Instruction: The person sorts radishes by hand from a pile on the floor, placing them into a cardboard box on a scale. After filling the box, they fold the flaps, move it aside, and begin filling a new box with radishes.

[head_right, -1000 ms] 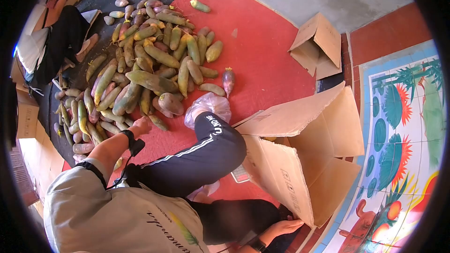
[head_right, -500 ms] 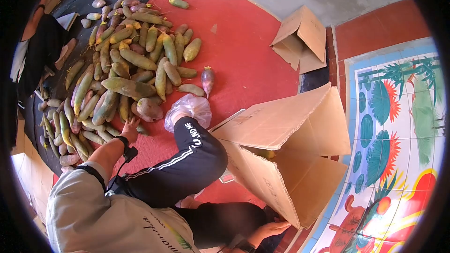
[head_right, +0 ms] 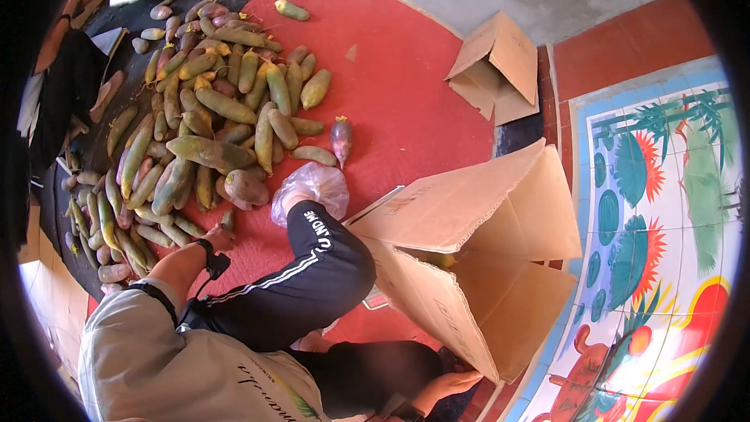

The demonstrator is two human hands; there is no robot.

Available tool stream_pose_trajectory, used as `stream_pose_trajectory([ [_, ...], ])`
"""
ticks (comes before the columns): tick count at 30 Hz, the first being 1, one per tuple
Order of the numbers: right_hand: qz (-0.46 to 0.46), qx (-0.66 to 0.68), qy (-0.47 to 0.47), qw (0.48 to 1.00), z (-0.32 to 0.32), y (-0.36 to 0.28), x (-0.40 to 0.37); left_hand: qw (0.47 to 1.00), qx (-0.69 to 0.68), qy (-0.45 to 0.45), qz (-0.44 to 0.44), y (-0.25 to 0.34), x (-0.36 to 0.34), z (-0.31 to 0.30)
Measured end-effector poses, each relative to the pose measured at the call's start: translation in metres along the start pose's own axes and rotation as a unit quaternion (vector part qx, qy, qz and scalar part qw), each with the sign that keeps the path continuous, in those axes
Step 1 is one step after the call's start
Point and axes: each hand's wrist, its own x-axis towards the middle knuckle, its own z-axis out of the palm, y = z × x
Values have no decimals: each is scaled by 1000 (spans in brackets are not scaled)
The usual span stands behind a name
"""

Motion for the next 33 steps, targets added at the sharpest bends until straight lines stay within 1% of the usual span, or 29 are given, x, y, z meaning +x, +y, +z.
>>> stream_pose_trajectory([
  [1, -16, 1, -4, 1000, -2, 1, -1, 1000, 10, 14, 0, -20, 35, 30],
  [2, -14, 1, 0, 1000, -2, 0, -2, 999, 22, 28, 1, -31, 55, 45],
  [3, -17, -3, 0, 1000, 0, -4, -2, 999, 27, 29, 2, -24, 41, 27],
  [4, -19, -7, 0, 1000, 2, -8, -4, 998, -53, 14, -22, -4, 5, -13],
  [5, -13, -8, 6, 1000, 3, -4, -3, 990, -132, -1, -45, 7, -15, -37],
  [6, -35, 9, 22, 999, 6, 2, -1, 991, -123, -1, -43, -1, -13, -34],
  [7, -58, 24, 38, 997, 7, 4, -1, 974, -180, 79, 117, -16, -10, -25],
  [8, -24, 31, 14, 999, 7, -10, -5, 921, -230, 153, 274, -9, -27, -42],
  [9, -7, 9, -1, 1000, 4, -1, -2, 936, -274, 106, 193, 3, -43, -61],
  [11, -29, 56, 7, 998, 7, 16, 0, 934, -355, 29, 15, 56, -115, -142],
  [13, -9, 36, -24, 999, 6, -10, -6, 894, -384, 150, 174, 51, -110, -148],
  [14, -29, 51, 1, 998, 9, -6, -6, 878, -418, 165, 168, 55, -115, -158],
  [15, -51, 66, 25, 996, 14, -1, -5, 859, -451, 180, 161, 74, -139, -183],
  [16, -44, 79, 24, 996, 15, -8, -7, 844, -431, 230, 219, 86, -151, -200],
  [17, -33, 96, 26, 994, 16, 0, -5, 823, -410, 278, 277, 98, -162, -215],
  [19, -38, 80, 19, 996, 14, -10, -7, 816, -313, 358, 328, 126, -187, -247],
  [20, -47, 72, 18, 996, 14, -10, -7, 818, -309, 354, 332, 144, -205, -261],
  [22, -75, 46, 33, 996, 16, -2, -5, 808, -355, 306, 356, 182, -239, -288],
  [23, -64, 45, 9, 997, 14, -6, -7, 796, -297, 340, 403, 198, -247, -299],
  [25, -116, 15, 27, 993, 15, 5, -3, 788, -266, 326, 449, 233, -266, -319],
  [26, -50, 35, -21, 998, 9, -6, -6, 785, -224, 331, 474, 247, -268, -329],
  [27, -50, 36, -20, 998, 8, -6, -7, 780, -180, 337, 496, 259, -269, -338],
  [29, -41, 46, -29, 998, 9, -7, -6, 751, -124, 381, 524, 287, -273, -350],
  [30, -42, 49, -29, 997, 9, -6, -6, 751, -123, 383, 523, 301, -272, -353],
  [31, -43, 34, -29, 998, 9, -5, -7, 740, -143, 382, 534, 313, -268, -354],
  [32, -43, 19, -29, 998, 8, -5, -7, 729, -164, 380, 545, 320, -264, -354],
  [33, -43, 20, -30, 998, 8, -5, -6, 729, -163, 381, 545, 323, -259, -351],
])
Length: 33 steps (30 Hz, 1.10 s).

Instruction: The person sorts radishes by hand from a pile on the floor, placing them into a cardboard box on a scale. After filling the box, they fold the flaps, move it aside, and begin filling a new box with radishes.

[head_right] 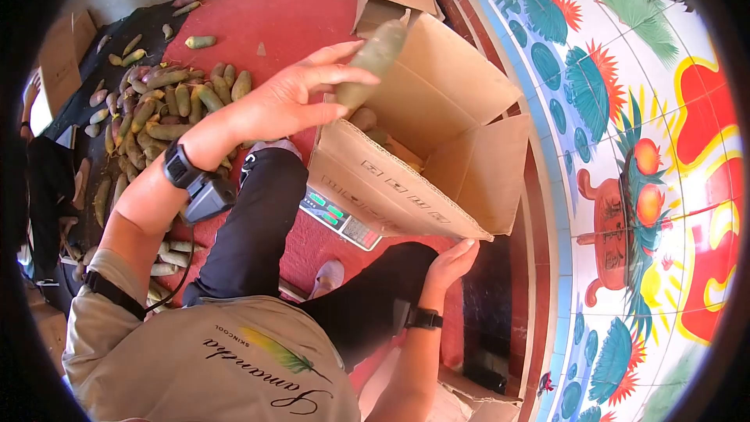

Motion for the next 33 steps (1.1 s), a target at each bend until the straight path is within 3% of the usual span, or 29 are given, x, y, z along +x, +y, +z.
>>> stream_pose_trajectory([
  [4, -6, 17, -8, 1000, -2, -14, -1, 997, 35, 50, 54, -9, -12, 13],
  [6, -6, 32, -14, 999, -2, -13, -2, 997, -42, 67, 12, -17, -28, 9],
  [8, -26, 12, -16, 999, -2, -5, 0, 994, -6, 106, 29, -25, -44, 7],
  [10, -22, 4, -10, 1000, -1, -3, 0, 987, -21, 151, -46, -30, -59, 7],
  [17, -11, 0, -6, 1000, 0, 0, 1, 977, -126, 149, -91, -59, -87, 29],
  [20, -28, 7, 7, 1000, 1, -4, 0, 982, -42, 173, -69, -62, -89, 31],
  [24, -24, 10, 13, 1000, 1, -11, -1, 975, -76, 194, -77, -67, -95, 27],
  [26, 20, 30, 31, 999, 0, -12, -1, 969, -96, 210, -84, -69, -99, 26],
  [33, 21, 25, 45, 998, -1, -10, -1, 972, -47, 218, -72, -68, -103, 23],
])
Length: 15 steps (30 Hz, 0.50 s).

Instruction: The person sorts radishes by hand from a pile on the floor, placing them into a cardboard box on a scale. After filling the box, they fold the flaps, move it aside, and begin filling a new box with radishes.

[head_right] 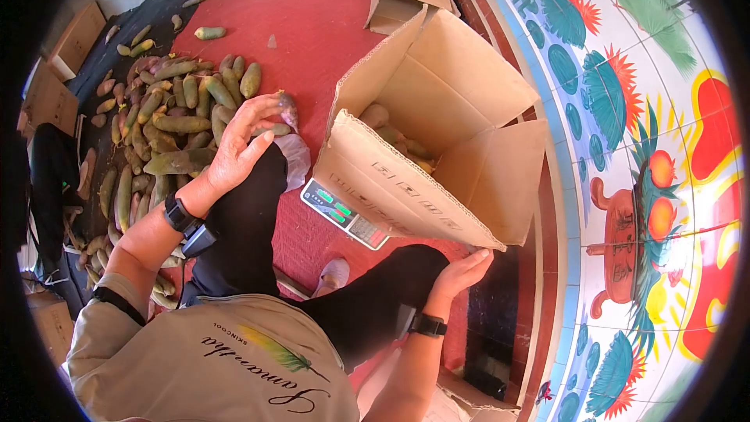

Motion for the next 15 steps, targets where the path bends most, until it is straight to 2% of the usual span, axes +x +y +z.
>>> stream_pose_trajectory([
  [15, 13, 39, 3, 999, 3, 0, -1, 999, 37, -2, 34, 5, 0, -3],
])
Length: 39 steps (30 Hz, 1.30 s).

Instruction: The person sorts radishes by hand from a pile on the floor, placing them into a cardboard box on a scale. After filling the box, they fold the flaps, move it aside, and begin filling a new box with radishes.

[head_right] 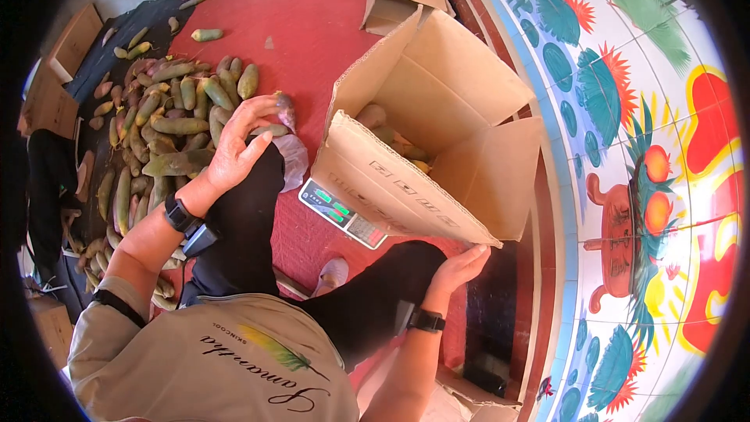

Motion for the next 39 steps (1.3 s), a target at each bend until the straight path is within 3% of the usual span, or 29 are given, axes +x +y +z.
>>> stream_pose_trajectory([
  [8, -10, 37, 44, 998, 12, 12, 0, 1000, 1, 9, -15, -8, -1, 3],
  [10, 84, 99, 35, 991, 13, -2, -3, 1000, 14, -8, -26, -10, -1, 2],
  [12, 99, 135, 62, 984, 13, -6, -4, 1000, -1, -9, -25, -9, -1, 5],
  [17, 50, 115, 116, 985, -16, 44, -17, 998, 4, -36, -58, -19, -3, 2],
  [19, 103, -9, 116, 988, -39, 70, -32, 998, -1, -36, -46, -27, -2, 0],
  [23, 206, -67, 139, 966, -88, 139, -75, 997, -30, -47, -45, -41, -2, 1],
  [25, 234, -317, 102, 913, -116, 154, -97, 997, -16, -63, -34, -49, -1, 2],
  [30, 264, -345, 167, 885, -178, 180, -147, 994, 52, -95, -16, -53, 7, 9],
  [32, 220, -409, 133, 876, -204, 181, -159, 994, 39, -104, -20, -58, 10, 16],
  [34, 243, -435, 125, 858, -217, 189, -165, 995, 10, -98, -28, -65, 13, 22],
  [36, 168, -480, 70, 858, -227, 213, -173, 994, 13, -104, -24, -60, 15, 27],
  [39, 217, -493, 50, 841, -226, 211, -168, 994, 51, -96, -26, -62, 18, 31],
])
